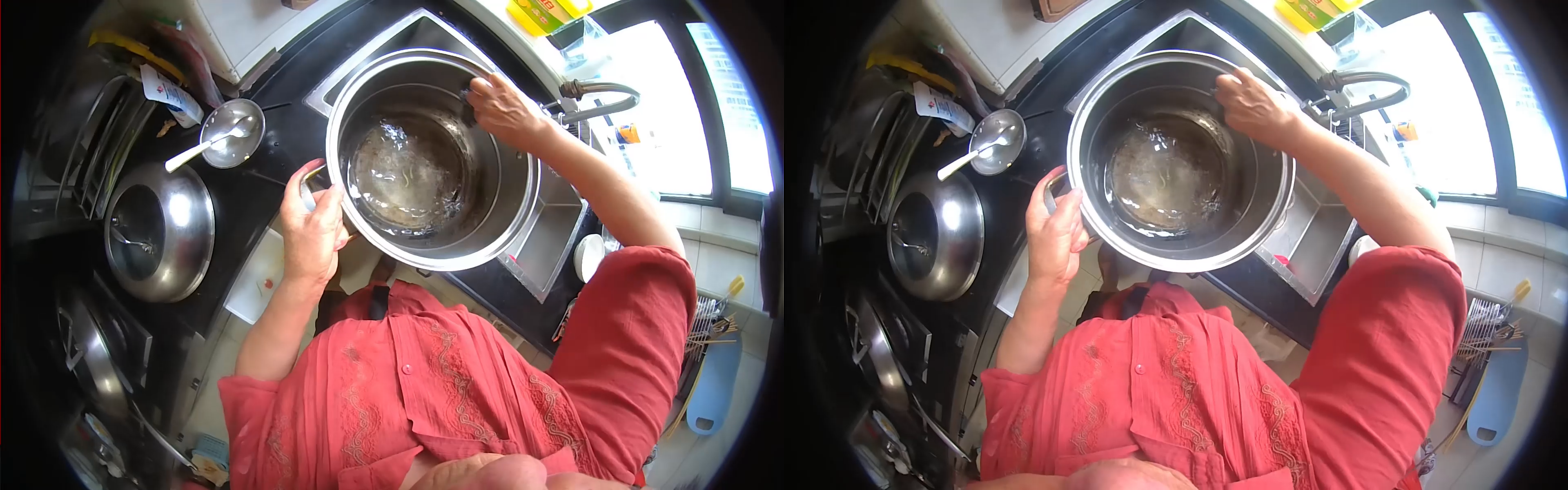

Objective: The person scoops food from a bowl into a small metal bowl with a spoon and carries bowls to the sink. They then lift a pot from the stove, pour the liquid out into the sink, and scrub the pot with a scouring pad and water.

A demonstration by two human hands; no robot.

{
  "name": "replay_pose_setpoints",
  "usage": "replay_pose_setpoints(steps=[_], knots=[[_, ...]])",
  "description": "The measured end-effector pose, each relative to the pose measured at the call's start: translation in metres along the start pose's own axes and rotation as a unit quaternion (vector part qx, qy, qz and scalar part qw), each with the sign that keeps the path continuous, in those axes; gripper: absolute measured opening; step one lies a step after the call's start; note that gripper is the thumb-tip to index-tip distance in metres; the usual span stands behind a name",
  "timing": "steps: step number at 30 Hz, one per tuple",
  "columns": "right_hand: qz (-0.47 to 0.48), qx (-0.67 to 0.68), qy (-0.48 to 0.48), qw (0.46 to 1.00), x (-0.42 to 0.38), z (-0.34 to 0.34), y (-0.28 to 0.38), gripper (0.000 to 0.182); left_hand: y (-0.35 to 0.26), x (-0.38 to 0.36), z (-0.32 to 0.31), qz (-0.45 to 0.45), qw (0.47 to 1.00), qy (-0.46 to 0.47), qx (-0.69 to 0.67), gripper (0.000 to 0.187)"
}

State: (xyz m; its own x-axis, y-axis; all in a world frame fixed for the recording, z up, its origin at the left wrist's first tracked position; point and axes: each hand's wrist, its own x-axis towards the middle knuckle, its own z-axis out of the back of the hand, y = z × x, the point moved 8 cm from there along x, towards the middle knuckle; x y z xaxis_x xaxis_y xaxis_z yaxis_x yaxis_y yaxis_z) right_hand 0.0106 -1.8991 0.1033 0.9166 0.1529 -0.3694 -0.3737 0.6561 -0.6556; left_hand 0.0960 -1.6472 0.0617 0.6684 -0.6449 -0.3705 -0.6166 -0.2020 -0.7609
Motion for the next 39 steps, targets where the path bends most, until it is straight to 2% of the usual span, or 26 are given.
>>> replay_pose_setpoints(steps=[2, 5, 6, 8, 9, 10, 11, 14, 16, 18, 21, 22, 23, 26, 27, 28, 29, 30, 31, 32, 33, 35, 36, 37, 38, 39], knots=[[0.019, -0.010, -0.074, 0.997, 0.005, 0.002, -0.001, 0.005, -0.001, -0.004, -0.001, -0.002, 1.000, -0.009, -0.001, 0.039], [0.023, 0.088, 0.153, 0.984, -0.029, -0.007, 0.036, 0.011, -0.002, -0.004, -0.001, -0.012, 0.999, -0.025, -0.020, 0.038], [0.052, 0.127, 0.156, 0.978, -0.047, -0.001, 0.054, 0.014, -0.001, -0.003, -0.002, -0.008, 0.999, -0.024, -0.022, 0.038], [0.058, 0.342, 0.241, 0.907, -0.064, 0.014, 0.092, 0.013, -0.002, 0.000, -0.003, -0.005, 0.999, -0.032, -0.015, 0.037], [0.118, 0.444, 0.259, 0.850, -0.070, 0.022, 0.120, 0.012, -0.003, 0.001, -0.004, -0.002, 0.999, -0.031, -0.015, 0.037], [0.228, 0.440, 0.239, 0.835, -0.069, 0.057, 0.138, 0.016, -0.004, 0.003, -0.005, -0.002, 0.999, -0.034, -0.016, 0.036], [0.089, 0.567, 0.172, 0.801, -0.066, 0.075, 0.129, 0.024, -0.005, 0.004, -0.007, -0.002, 0.999, -0.036, -0.015, 0.036], [0.005, 0.657, 0.083, 0.750, -0.077, 0.095, 0.111, 0.026, -0.005, 0.004, -0.010, 0.006, 0.999, -0.047, 0.003, 0.038], [0.028, 0.414, 0.244, 0.877, -0.096, 0.062, 0.098, 0.021, -0.003, 0.003, -0.010, 0.010, 0.999, -0.043, 0.010, 0.038], [-0.031, 0.223, 0.176, 0.958, -0.101, 0.033, 0.060, 0.020, -0.002, 0.003, -0.015, 0.010, 1.000, -0.024, 0.012, 0.039], [-0.014, 0.085, 0.204, 0.975, -0.080, 0.017, 0.056, 0.024, 0.001, 0.002, -0.016, 0.024, 0.999, -0.024, 0.010, 0.040], [0.001, 0.105, 0.264, 0.959, -0.077, 0.013, 0.069, 0.023, 0.002, 0.002, -0.017, 0.024, 0.999, -0.025, 0.009, 0.040], [0.059, 0.234, 0.395, 0.887, -0.078, 0.007, 0.090, 0.021, 0.002, 0.002, -0.017, 0.020, 1.000, -0.022, 0.001, 0.038], [0.161, 0.491, 0.374, 0.770, -0.060, 0.021, 0.152, 0.019, 0.003, 0.005, -0.019, 0.019, 1.000, -0.009, -0.008, 0.036], [0.214, 0.514, 0.353, 0.752, -0.049, 0.013, 0.181, 0.020, 0.003, 0.006, -0.020, 0.018, 1.000, -0.008, -0.011, 0.036], [0.170, 0.632, 0.279, 0.703, -0.026, 0.028, 0.185, 0.020, 0.002, 0.006, -0.019, 0.018, 1.000, -0.012, -0.014, 0.036], [0.178, 0.702, 0.111, 0.680, -0.003, 0.032, 0.199, 0.023, 0.002, 0.006, -0.018, 0.020, 1.000, -0.017, -0.010, 0.036], [0.148, 0.685, 0.020, 0.713, 0.018, 0.044, 0.192, 0.025, 0.003, 0.005, -0.018, 0.024, 0.999, -0.022, -0.006, 0.036], [0.099, 0.668, 0.041, 0.736, 0.040, 0.052, 0.184, 0.025, 0.002, 0.004, -0.019, 0.019, 1.000, -0.019, 0.004, 0.036], [0.066, 0.579, -0.066, 0.810, 0.056, 0.051, 0.178, 0.025, 0.002, 0.004, -0.018, 0.022, 1.000, -0.021, 0.003, 0.036], [0.098, 0.380, -0.149, 0.908, 0.067, 0.047, 0.176, 0.033, 0.002, 0.005, -0.018, 0.027, 0.999, -0.016, 0.019, 0.038], [0.002, 0.286, -0.155, 0.946, 0.090, -0.013, 0.154, 0.044, 0.002, 0.006, -0.017, 0.031, 0.998, 0.000, 0.047, 0.041], [0.006, 0.249, -0.153, 0.956, 0.083, -0.023, 0.130, 0.045, 0.003, 0.006, -0.017, 0.032, 0.999, 0.001, 0.045, 0.041], [-0.009, 0.290, -0.136, 0.947, 0.084, -0.049, 0.112, 0.039, 0.003, 0.005, -0.018, 0.028, 0.999, 0.010, 0.038, 0.038], [0.009, 0.287, -0.029, 0.958, 0.079, -0.062, 0.097, 0.029, 0.003, 0.004, -0.017, 0.024, 0.999, 0.016, 0.030, 0.036], [0.007, 0.233, -0.087, 0.968, 0.057, -0.066, 0.085, 0.019, 0.003, 0.003, -0.015, 0.022, 0.999, 0.013, 0.028, 0.036]])
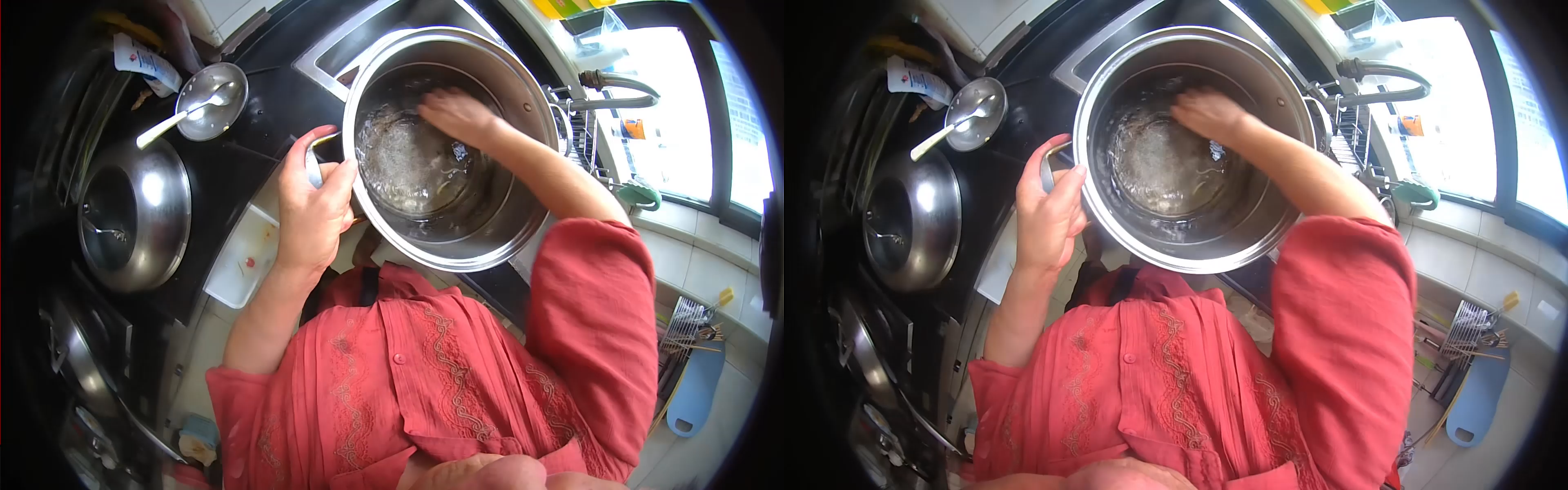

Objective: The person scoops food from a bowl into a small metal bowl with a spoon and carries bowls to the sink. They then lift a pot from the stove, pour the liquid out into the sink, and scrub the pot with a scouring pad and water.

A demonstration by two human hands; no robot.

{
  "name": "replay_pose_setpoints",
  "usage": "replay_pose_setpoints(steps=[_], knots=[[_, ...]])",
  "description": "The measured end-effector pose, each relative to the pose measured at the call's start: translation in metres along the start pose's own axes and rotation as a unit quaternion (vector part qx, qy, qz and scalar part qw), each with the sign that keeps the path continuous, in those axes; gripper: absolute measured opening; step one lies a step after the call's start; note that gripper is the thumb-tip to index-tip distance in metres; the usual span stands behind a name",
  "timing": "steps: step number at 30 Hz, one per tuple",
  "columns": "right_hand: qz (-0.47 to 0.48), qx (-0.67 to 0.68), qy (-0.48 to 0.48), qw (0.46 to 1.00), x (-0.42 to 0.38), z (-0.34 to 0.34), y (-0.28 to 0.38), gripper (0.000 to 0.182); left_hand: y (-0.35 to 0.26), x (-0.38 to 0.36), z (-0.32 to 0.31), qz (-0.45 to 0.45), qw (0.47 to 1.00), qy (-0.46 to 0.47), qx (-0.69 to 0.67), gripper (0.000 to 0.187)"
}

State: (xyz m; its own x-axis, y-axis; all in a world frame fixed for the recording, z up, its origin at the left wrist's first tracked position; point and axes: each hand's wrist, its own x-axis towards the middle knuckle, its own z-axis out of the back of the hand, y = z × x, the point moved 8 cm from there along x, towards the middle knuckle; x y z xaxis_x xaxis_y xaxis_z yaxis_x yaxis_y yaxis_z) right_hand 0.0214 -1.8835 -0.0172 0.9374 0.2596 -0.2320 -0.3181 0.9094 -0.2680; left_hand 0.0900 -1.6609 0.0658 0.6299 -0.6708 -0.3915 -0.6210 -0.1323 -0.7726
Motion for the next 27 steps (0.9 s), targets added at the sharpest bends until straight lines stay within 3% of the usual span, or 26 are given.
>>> replay_pose_setpoints(steps=[1, 4, 5, 6, 8, 9, 11, 12, 13, 15, 17, 19, 20, 21, 23, 24, 27], knots=[[-0.005, -0.052, 0.099, 0.994, -0.018, -0.002, -0.006, 0.014, 0.001, 0.001, 0.001, -0.007, 1.000, -0.006, -0.006, 0.036], [-0.006, -0.076, 0.234, 0.969, -0.084, 0.011, 0.012, 0.009, 0.000, 0.000, 0.000, -0.018, 0.999, -0.007, -0.027, 0.036], [-0.010, -0.025, 0.309, 0.951, -0.095, 0.029, 0.027, 0.010, -0.001, -0.001, 0.001, -0.024, 0.999, -0.010, -0.037, 0.036], [-0.009, 0.097, 0.492, 0.865, -0.107, 0.041, 0.047, 0.012, 0.001, 0.000, 0.003, -0.019, 0.998, -0.017, -0.059, 0.037], [0.060, 0.286, 0.460, 0.839, -0.116, 0.055, 0.094, 0.018, -0.001, 0.001, -0.002, -0.015, 0.999, -0.027, -0.040, 0.038], [0.087, 0.304, 0.425, 0.848, -0.115, 0.073, 0.103, 0.019, -0.002, 0.001, -0.004, -0.012, 0.999, -0.037, -0.018, 0.040], [-0.016, 0.134, 0.381, 0.915, -0.125, 0.075, 0.069, 0.016, -0.001, 0.000, -0.007, -0.011, 0.999, -0.028, -0.011, 0.040], [-0.047, -0.040, 0.365, 0.929, -0.130, 0.067, 0.046, 0.013, -0.001, 0.000, -0.010, -0.011, 1.000, -0.019, -0.006, 0.040], [-0.035, -0.144, 0.318, 0.936, -0.120, 0.075, 0.026, 0.013, 0.000, 0.002, -0.009, -0.010, 1.000, -0.013, -0.003, 0.040], [-0.057, -0.210, 0.187, 0.958, -0.100, 0.072, 0.000, 0.013, 0.001, 0.004, -0.004, -0.019, 0.999, 0.020, -0.034, 0.037], [-0.049, -0.245, 0.185, 0.950, -0.099, 0.062, 0.007, 0.013, 0.000, 0.001, -0.005, -0.015, 1.000, 0.004, -0.027, 0.037], [-0.024, -0.078, 0.282, 0.956, -0.119, 0.045, 0.046, 0.012, 0.000, 0.001, -0.002, -0.019, 0.999, -0.010, -0.028, 0.038], [-0.022, 0.104, 0.361, 0.926, -0.125, 0.032, 0.069, 0.014, 0.001, 0.003, -0.001, -0.018, 0.999, -0.011, -0.029, 0.038], [-0.012, 0.192, 0.381, 0.904, -0.125, 0.034, 0.091, 0.017, 0.001, 0.006, -0.002, -0.020, 1.000, -0.003, -0.023, 0.038], [-0.012, 0.152, 0.419, 0.895, -0.127, 0.031, 0.083, 0.016, 0.002, 0.006, -0.002, -0.020, 1.000, 0.006, -0.017, 0.038], [-0.020, -0.044, 0.378, 0.924, -0.124, 0.038, 0.057, 0.014, 0.003, 0.005, -0.003, -0.015, 1.000, 0.009, -0.009, 0.038], [-0.080, -0.174, 0.237, 0.952, -0.091, 0.046, -0.001, 0.015, 0.001, 0.002, -0.003, -0.016, 1.000, 0.005, 0.016, 0.037]])
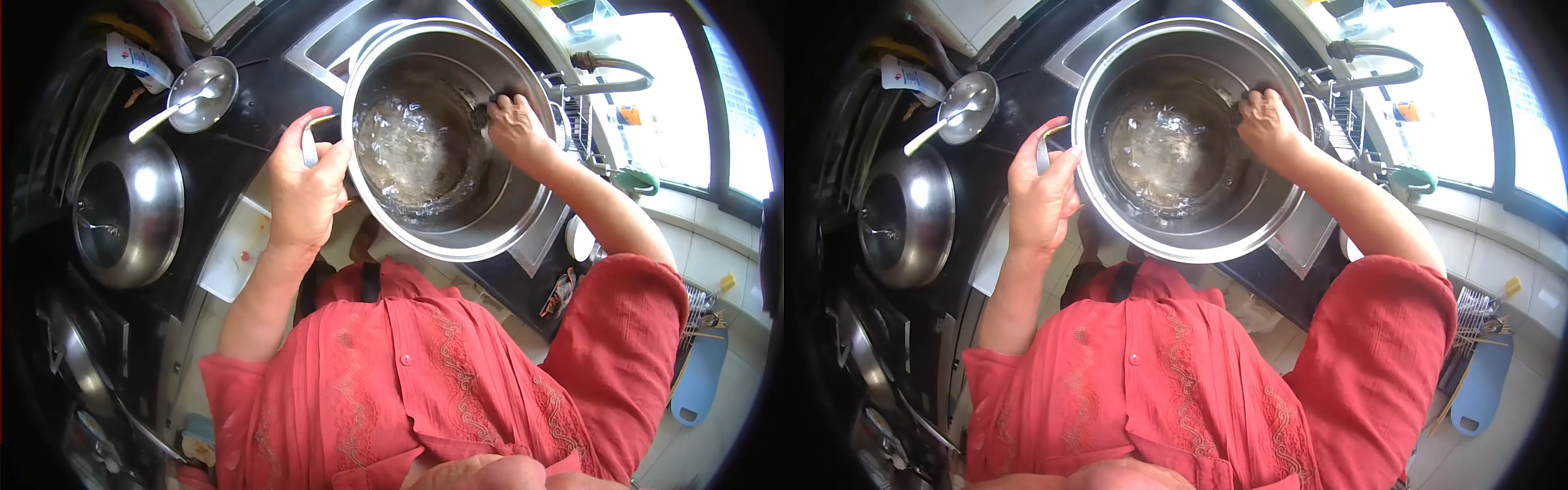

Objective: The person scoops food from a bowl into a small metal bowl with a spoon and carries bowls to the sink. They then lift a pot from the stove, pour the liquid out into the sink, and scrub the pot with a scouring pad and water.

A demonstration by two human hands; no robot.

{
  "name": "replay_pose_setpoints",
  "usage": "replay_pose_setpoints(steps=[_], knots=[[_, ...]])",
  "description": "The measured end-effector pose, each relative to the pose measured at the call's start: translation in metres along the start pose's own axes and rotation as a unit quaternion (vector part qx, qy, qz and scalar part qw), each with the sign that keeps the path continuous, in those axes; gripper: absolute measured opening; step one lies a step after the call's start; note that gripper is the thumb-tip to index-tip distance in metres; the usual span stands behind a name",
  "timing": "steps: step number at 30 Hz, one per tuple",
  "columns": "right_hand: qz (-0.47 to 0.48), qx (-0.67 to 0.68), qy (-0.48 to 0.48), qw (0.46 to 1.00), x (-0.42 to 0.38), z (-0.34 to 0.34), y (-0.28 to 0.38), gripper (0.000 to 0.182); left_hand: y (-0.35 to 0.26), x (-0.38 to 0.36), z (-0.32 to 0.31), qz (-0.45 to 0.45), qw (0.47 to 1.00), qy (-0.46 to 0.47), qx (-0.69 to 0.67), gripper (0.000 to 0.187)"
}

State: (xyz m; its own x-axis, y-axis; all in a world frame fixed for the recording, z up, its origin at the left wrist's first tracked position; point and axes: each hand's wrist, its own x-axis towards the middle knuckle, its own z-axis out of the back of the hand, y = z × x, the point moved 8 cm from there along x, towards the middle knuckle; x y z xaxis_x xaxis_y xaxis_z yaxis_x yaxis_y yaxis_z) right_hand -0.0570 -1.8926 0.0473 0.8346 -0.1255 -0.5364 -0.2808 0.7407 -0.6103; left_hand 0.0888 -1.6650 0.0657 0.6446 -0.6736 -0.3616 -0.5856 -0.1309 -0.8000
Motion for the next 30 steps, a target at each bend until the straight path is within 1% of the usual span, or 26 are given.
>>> replay_pose_setpoints(steps=[2, 3, 4, 5, 6, 7, 8, 10, 11, 12, 14, 15, 16, 18, 20, 22, 23, 24, 25, 26, 27, 28, 30], knots=[[-0.026, -0.028, 0.046, 0.998, 0.005, -0.011, 0.013, 0.013, 0.000, 0.000, -0.001, -0.001, 1.000, 0.006, 0.002, 0.037], [-0.002, 0.013, 0.062, 0.998, -0.002, -0.015, 0.029, 0.012, -0.001, -0.001, -0.003, 0.001, 1.000, 0.001, -0.011, 0.037], [0.064, 0.182, 0.169, 0.967, -0.005, -0.035, 0.052, 0.014, -0.001, -0.001, -0.002, -0.001, 1.000, 0.001, -0.009, 0.037], [0.196, 0.281, 0.133, 0.930, -0.007, -0.052, 0.089, 0.017, 0.000, 0.000, -0.002, 0.001, 1.000, 0.003, -0.015, 0.037], [0.219, 0.350, 0.235, 0.880, -0.010, -0.030, 0.107, 0.026, 0.001, 0.002, -0.002, 0.003, 1.000, 0.006, -0.021, 0.036], [0.236, 0.471, 0.233, 0.817, -0.011, 0.012, 0.118, 0.037, 0.001, 0.003, -0.004, 0.000, 1.000, 0.007, -0.029, 0.036], [0.258, 0.509, 0.256, 0.780, -0.009, 0.037, 0.129, 0.048, 0.001, 0.003, -0.006, -0.001, 1.000, 0.008, -0.029, 0.036], [0.206, 0.575, 0.152, 0.777, 0.024, 0.040, 0.159, 0.047, 0.001, 0.002, -0.006, 0.006, 1.000, -0.007, -0.026, 0.036], [0.177, 0.625, 0.049, 0.759, 0.048, 0.056, 0.156, 0.043, 0.001, 0.003, -0.006, 0.005, 1.000, -0.003, -0.021, 0.036], [0.144, 0.666, -0.054, 0.730, 0.072, 0.066, 0.147, 0.039, 0.001, 0.003, -0.007, 0.004, 1.000, -0.001, -0.020, 0.036], [0.004, 0.647, -0.226, 0.728, 0.134, 0.031, 0.118, 0.033, 0.001, 0.002, -0.007, 0.013, 1.000, 0.000, -0.012, 0.036], [-0.031, 0.536, -0.232, 0.811, 0.141, 0.030, 0.092, 0.035, 0.002, 0.003, -0.004, 0.019, 1.000, 0.004, -0.008, 0.036], [-0.065, 0.414, -0.234, 0.877, 0.138, 0.033, 0.061, 0.037, 0.002, 0.003, -0.003, 0.017, 1.000, -0.001, -0.004, 0.036], [-0.086, 0.307, -0.065, 0.946, 0.134, 0.006, 0.035, 0.031, 0.004, 0.000, -0.006, 0.008, 1.000, 0.008, -0.025, 0.035], [-0.113, 0.417, 0.041, 0.901, 0.124, -0.031, 0.013, 0.022, 0.005, 0.000, -0.008, 0.015, 0.999, 0.011, -0.031, 0.035], [-0.076, 0.458, 0.183, 0.867, 0.109, -0.052, 0.007, 0.019, 0.002, 0.000, -0.006, 0.005, 1.000, 0.002, -0.012, 0.037], [-0.065, 0.475, 0.150, 0.865, 0.110, -0.068, 0.005, 0.025, 0.003, 0.000, -0.005, 0.005, 1.000, 0.001, -0.015, 0.037], [-0.061, 0.472, 0.152, 0.866, 0.104, -0.062, 0.008, 0.025, 0.004, -0.001, -0.005, 0.005, 1.000, 0.000, -0.023, 0.037], [-0.218, 0.668, 0.064, 0.708, 0.087, -0.055, -0.007, 0.026, 0.005, -0.002, -0.004, 0.005, 1.000, 0.000, -0.028, 0.037], [-0.356, 0.801, -0.032, 0.479, 0.068, -0.061, -0.018, 0.028, 0.005, -0.002, -0.004, 0.004, 1.000, 0.000, -0.027, 0.037], [-0.362, 0.822, -0.087, 0.431, 0.070, -0.056, -0.018, 0.031, 0.004, -0.003, -0.005, 0.003, 1.000, 0.008, -0.006, 0.036], [-0.385, 0.809, -0.152, 0.417, 0.073, -0.040, -0.021, 0.029, 0.004, -0.004, -0.007, 0.002, 1.000, 0.018, 0.015, 0.035], [-0.408, 0.816, -0.195, 0.360, 0.088, -0.008, -0.027, 0.027, 0.005, -0.004, -0.008, 0.017, 0.999, 0.031, 0.023, 0.034]])
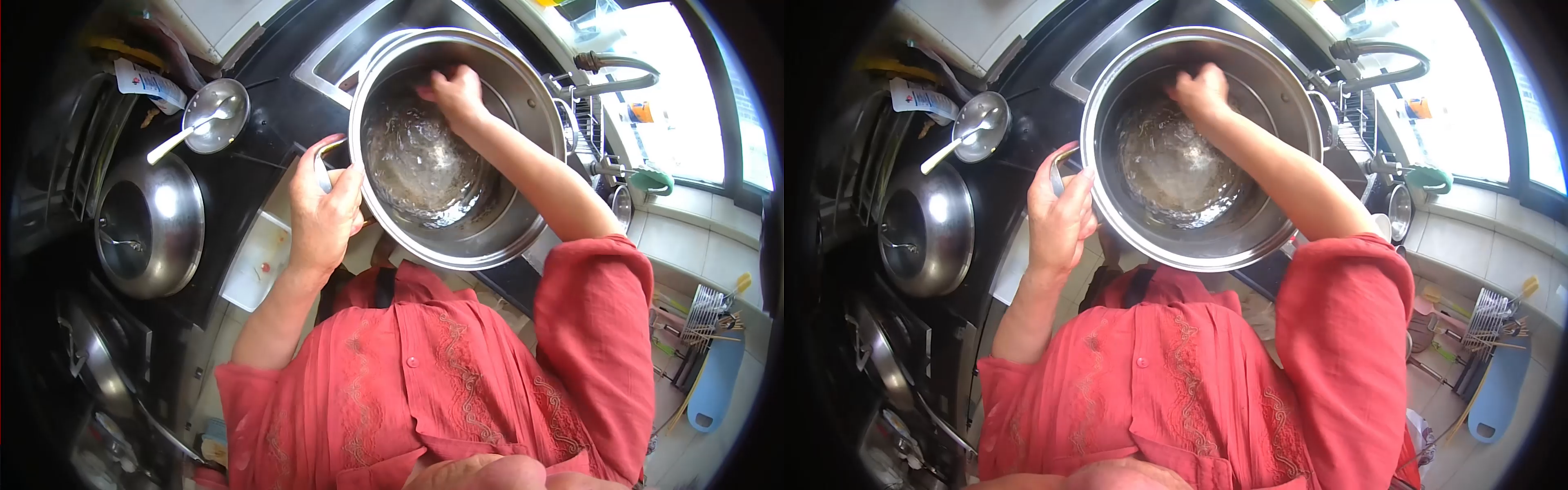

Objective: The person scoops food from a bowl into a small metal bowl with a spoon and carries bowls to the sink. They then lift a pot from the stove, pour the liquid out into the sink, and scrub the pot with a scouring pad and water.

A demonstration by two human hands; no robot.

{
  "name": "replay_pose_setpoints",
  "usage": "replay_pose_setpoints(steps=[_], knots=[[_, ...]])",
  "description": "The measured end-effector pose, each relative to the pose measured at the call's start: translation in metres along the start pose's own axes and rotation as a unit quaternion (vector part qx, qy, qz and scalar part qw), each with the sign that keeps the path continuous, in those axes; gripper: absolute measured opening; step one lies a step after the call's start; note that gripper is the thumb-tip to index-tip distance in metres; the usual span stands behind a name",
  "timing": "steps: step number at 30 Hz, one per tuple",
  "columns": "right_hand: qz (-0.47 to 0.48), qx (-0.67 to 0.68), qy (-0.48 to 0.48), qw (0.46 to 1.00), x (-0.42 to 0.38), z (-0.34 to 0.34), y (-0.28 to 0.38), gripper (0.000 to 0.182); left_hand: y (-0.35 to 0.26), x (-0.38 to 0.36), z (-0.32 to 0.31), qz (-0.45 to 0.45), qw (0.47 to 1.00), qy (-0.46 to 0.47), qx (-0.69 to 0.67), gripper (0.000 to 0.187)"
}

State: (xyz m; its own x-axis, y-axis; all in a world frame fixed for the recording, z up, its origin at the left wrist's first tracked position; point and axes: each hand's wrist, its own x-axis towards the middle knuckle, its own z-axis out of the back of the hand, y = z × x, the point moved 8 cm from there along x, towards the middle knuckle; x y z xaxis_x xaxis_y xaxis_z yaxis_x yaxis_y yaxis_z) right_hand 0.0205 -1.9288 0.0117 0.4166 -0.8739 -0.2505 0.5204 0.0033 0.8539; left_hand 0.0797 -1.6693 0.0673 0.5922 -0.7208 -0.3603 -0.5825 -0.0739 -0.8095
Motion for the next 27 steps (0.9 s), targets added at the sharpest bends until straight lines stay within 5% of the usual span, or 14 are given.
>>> replay_pose_setpoints(steps=[4, 6, 8, 10, 12, 14, 15, 17, 20, 22, 24, 27], knots=[[0.299, -0.145, 0.094, 0.938, -0.053, -0.069, 0.027, 0.027, 0.002, -0.006, -0.001, 0.023, 0.999, 0.006, -0.023, 0.034], [0.258, -0.166, 0.226, 0.925, -0.093, -0.084, 0.028, 0.029, 0.004, -0.005, 0.000, 0.026, 0.999, 0.010, -0.024, 0.035], [0.375, -0.198, 0.245, 0.872, -0.092, -0.086, 0.037, 0.021, 0.005, -0.010, 0.002, 0.015, 0.999, -0.004, -0.030, 0.034], [0.365, -0.344, 0.181, 0.846, -0.045, -0.070, 0.039, 0.022, 0.008, -0.010, 0.005, 0.018, 0.999, -0.003, -0.039, 0.034], [0.271, -0.385, 0.053, 0.881, 0.003, -0.014, 0.033, 0.020, 0.005, -0.009, 0.005, 0.015, 0.999, 0.001, -0.046, 0.035], [0.286, -0.405, 0.008, 0.868, 0.015, 0.027, 0.012, 0.014, 0.006, -0.012, 0.006, 0.017, 0.998, -0.008, -0.054, 0.035], [0.284, -0.406, 0.009, 0.868, 0.017, 0.037, 0.002, 0.014, 0.008, -0.012, 0.007, 0.011, 0.998, -0.003, -0.061, 0.035], [0.053, -0.357, 0.123, 0.924, 0.030, 0.049, -0.046, 0.018, 0.008, -0.011, 0.006, 0.017, 0.998, 0.004, -0.060, 0.035], [-0.010, -0.380, 0.165, 0.910, 0.040, 0.006, -0.047, 0.018, 0.005, -0.011, 0.003, 0.027, 0.998, 0.009, -0.048, 0.035], [0.152, -0.455, 0.120, 0.869, 0.015, -0.043, -0.010, 0.018, 0.006, -0.009, 0.004, 0.033, 0.999, 0.004, -0.035, 0.035], [0.260, -0.357, 0.163, 0.882, -0.013, -0.088, 0.000, 0.017, 0.007, -0.010, 0.007, 0.020, 0.999, 0.002, -0.038, 0.034], [0.253, -0.256, 0.329, 0.873, -0.085, -0.112, -0.001, 0.019, 0.009, -0.014, 0.003, 0.024, 0.999, -0.015, -0.042, 0.035]])
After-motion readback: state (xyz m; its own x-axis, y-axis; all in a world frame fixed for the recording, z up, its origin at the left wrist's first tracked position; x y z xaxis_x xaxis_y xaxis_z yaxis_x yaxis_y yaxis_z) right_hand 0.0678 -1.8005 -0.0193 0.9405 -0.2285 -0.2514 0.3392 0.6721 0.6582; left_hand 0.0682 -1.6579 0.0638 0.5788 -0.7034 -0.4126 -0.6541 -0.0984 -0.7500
